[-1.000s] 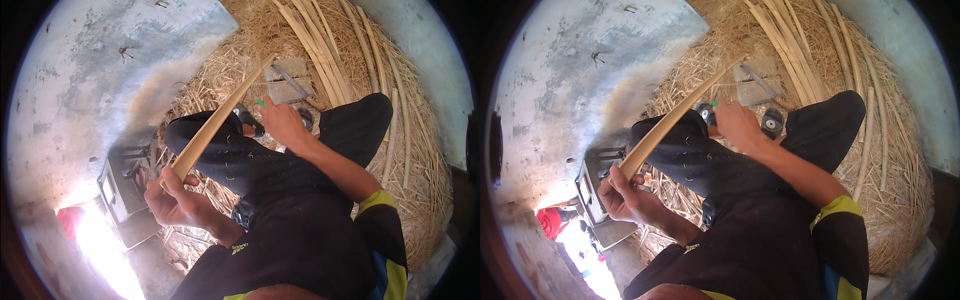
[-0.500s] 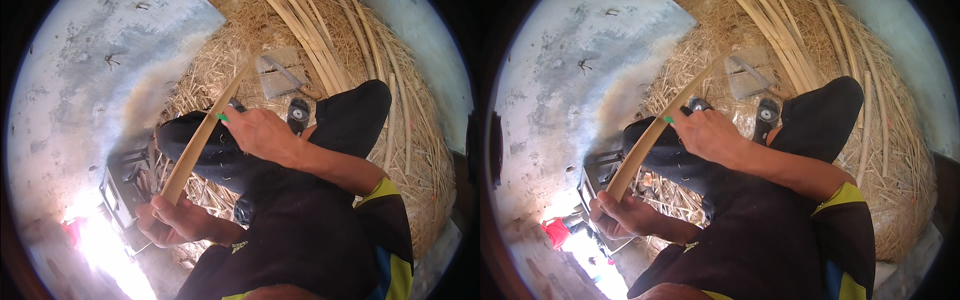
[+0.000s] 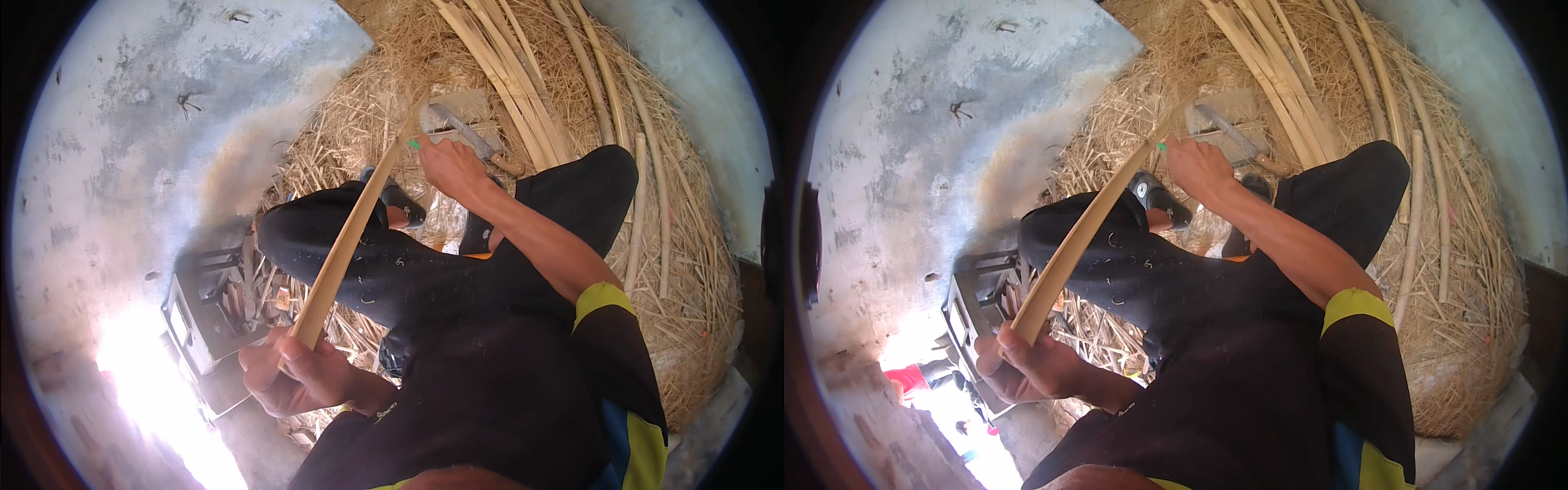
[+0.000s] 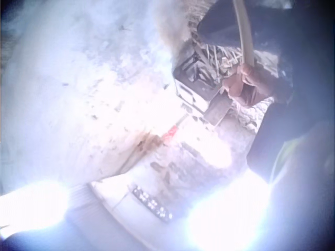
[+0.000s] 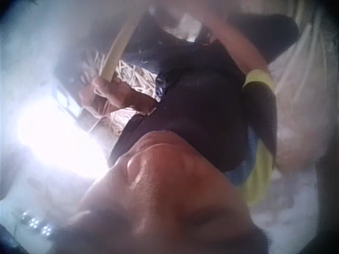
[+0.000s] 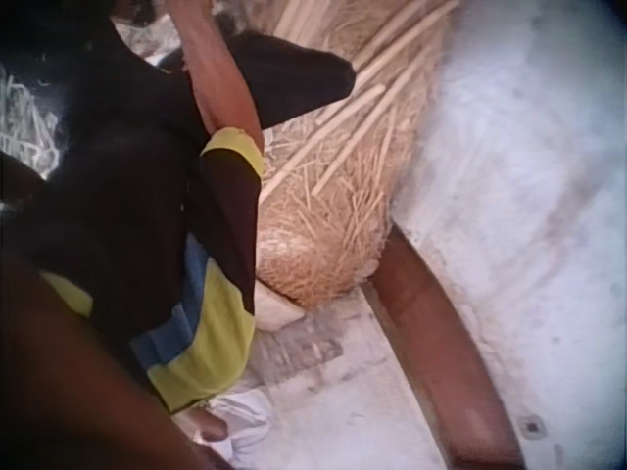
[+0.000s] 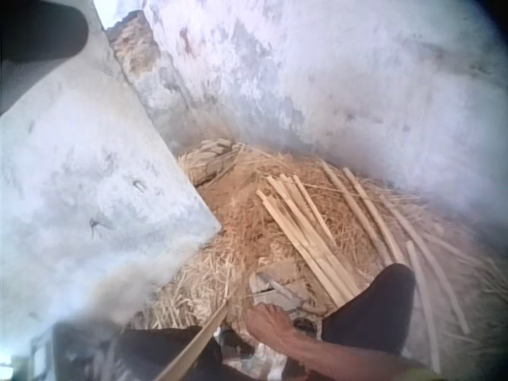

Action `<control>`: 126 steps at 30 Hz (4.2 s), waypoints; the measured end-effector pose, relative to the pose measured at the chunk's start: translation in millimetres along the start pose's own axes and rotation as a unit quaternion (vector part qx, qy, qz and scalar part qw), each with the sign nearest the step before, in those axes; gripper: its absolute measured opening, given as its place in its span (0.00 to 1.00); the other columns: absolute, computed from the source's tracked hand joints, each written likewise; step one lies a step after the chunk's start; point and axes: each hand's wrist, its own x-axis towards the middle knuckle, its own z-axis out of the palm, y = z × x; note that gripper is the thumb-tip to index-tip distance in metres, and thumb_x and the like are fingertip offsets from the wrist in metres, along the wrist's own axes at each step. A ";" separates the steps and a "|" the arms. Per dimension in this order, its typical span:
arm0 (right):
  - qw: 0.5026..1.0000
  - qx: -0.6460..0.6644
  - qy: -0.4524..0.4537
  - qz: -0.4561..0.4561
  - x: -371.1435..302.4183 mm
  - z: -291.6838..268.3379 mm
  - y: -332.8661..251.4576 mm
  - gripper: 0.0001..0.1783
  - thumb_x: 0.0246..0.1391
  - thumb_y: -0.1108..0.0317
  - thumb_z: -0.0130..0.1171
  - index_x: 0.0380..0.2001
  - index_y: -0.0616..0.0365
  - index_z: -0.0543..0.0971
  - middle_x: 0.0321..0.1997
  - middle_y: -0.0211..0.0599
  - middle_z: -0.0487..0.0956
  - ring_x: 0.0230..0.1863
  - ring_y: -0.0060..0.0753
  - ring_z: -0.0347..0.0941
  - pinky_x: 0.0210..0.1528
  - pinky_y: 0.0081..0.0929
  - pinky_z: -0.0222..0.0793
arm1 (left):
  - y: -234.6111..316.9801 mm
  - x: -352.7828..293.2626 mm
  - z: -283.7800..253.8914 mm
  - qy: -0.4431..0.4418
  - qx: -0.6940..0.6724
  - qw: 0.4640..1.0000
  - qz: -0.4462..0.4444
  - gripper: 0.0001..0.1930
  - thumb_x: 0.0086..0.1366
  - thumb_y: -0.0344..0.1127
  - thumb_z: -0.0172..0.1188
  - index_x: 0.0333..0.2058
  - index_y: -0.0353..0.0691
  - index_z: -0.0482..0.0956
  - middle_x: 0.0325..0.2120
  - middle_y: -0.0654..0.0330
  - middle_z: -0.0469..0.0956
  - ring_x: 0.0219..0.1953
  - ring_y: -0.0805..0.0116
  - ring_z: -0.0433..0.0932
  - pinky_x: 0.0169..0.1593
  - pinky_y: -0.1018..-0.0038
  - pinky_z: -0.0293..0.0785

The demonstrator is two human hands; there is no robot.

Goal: The person sits cross-legged on a straw-covered floor and uses a green utility knife to shave thin strips of wood from a bamboo stick. They hold the stick in their left hand and scrape the blade along its length, producing wood shavings that fall onto their lap and the surrounding straw.

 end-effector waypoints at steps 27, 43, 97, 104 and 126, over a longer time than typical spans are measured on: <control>0.950 0.300 -0.012 -0.083 -93.0 -44.7 -74.0 0.13 0.61 0.60 0.50 0.34 0.61 0.69 0.16 0.52 0.72 0.22 0.60 0.72 0.25 0.48 0.66 | 16.6 39.7 -30.6 0.063 -0.250 0.960 0.107 0.19 0.68 0.55 0.39 0.38 0.45 0.54 0.20 0.62 0.56 0.14 0.74 0.56 0.16 0.78 0.55; 0.976 0.157 0.014 -0.147 -98.8 -65.0 -95.0 0.13 0.61 0.61 0.50 0.31 0.61 0.68 0.11 0.47 0.71 0.15 0.55 0.72 0.17 0.44 0.69 | 35.1 47.5 -26.0 -0.052 -0.402 0.912 0.059 0.25 0.71 0.52 0.33 0.15 0.50 0.49 0.07 0.71 0.46 0.08 0.81 0.41 0.11 0.81 0.39; 0.985 0.067 -0.025 0.157 -28.9 -9.4 49.8 0.18 0.62 0.59 0.45 0.45 0.64 0.71 0.30 0.61 0.77 0.37 0.62 0.75 0.41 0.51 0.68 | 5.7 45.8 -53.6 -0.056 -0.467 0.882 0.031 0.24 0.71 0.49 0.32 0.14 0.51 0.49 0.08 0.71 0.47 0.08 0.81 0.41 0.14 0.79 0.40; 0.931 0.312 -0.071 -0.177 -115.7 -103.5 -125.1 0.14 0.61 0.61 0.49 0.41 0.63 0.70 0.18 0.51 0.73 0.21 0.52 0.74 0.23 0.41 0.67 | 16.2 46.1 -41.1 0.008 -0.374 0.927 0.024 0.24 0.69 0.46 0.31 0.12 0.49 0.51 0.11 0.67 0.50 0.16 0.74 0.50 0.27 0.71 0.49; 0.958 0.213 -0.018 -0.193 -112.6 -79.4 -134.3 0.13 0.61 0.61 0.50 0.32 0.62 0.68 0.13 0.51 0.72 0.17 0.55 0.73 0.17 0.46 0.66 | 13.7 44.0 -37.9 0.007 -0.401 0.914 0.052 0.24 0.69 0.49 0.35 0.12 0.53 0.55 0.09 0.71 0.51 0.15 0.76 0.53 0.25 0.75 0.49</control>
